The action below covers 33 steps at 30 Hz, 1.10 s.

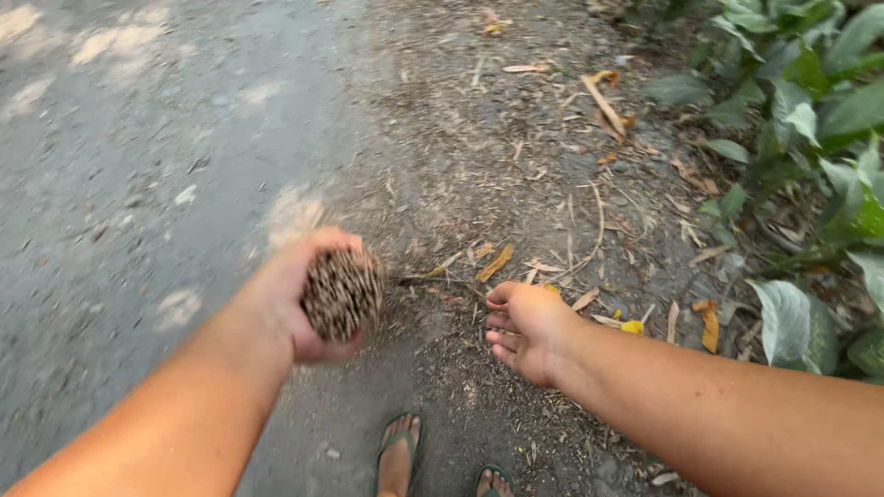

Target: The person sweeps dry leaves and debris on a dirt path using a handheld broom made of sticks.

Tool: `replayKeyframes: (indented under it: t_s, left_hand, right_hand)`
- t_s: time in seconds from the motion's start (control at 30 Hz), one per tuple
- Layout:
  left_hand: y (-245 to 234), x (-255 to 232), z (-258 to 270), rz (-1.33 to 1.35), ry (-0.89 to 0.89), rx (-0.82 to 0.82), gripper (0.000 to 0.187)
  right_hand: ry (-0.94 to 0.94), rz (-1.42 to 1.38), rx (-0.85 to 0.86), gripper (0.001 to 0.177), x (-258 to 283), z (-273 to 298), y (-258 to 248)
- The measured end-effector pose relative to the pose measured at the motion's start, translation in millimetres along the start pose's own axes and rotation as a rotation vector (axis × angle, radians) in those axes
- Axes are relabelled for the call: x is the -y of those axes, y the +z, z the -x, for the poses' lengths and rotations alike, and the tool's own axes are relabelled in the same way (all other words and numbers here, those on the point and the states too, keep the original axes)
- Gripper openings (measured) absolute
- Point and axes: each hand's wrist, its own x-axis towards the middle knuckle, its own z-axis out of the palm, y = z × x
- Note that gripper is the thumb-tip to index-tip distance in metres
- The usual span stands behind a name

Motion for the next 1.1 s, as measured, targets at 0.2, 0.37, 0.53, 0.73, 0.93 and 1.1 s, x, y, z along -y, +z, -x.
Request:
replayKeyframes:
  t_s: [0.2, 0.37, 0.53, 0.73, 0.93, 1.1]
  left_hand:
    - [-8.3, 26.7, -91.7, -0.113, -0.252, -0.107, 0.018]
    - [35.4, -12.1, -104.0, -0.131, -0.271, 0.109, 0.023]
    - [81.4, -71.3, -81.0, -0.423, -0.196, 0.289, 0.021]
    - [98.9, -47.1, -69.6, -0.957, -0.043, 0.214, 0.014]
    - [116.6, 3.2, -67.0, -0.891, -0.235, 0.557, 0.017]
    - [132.8, 40.4, -54.0, -0.871, -0.817, 0.8, 0.03]
  right_hand:
    - [0.025, -0.14, -0.068, 0.03, 0.4, 7.4, -15.8]
    - [0.015, -0.254, -0.133, 0.031, 3.2, 16.7, -16.6]
    - [-0.004, -0.362, -0.192, 0.03, 5.4, 19.6, -4.7]
    - [-0.017, -0.437, -0.207, 0.032, -1.9, 19.2, 0.4]
    - [0.04, -0.624, -0.296, 0.043, -21.6, 35.8, -4.4]
    - [0.016, -0.838, -0.497, 0.043, -57.0, 53.7, -23.6]
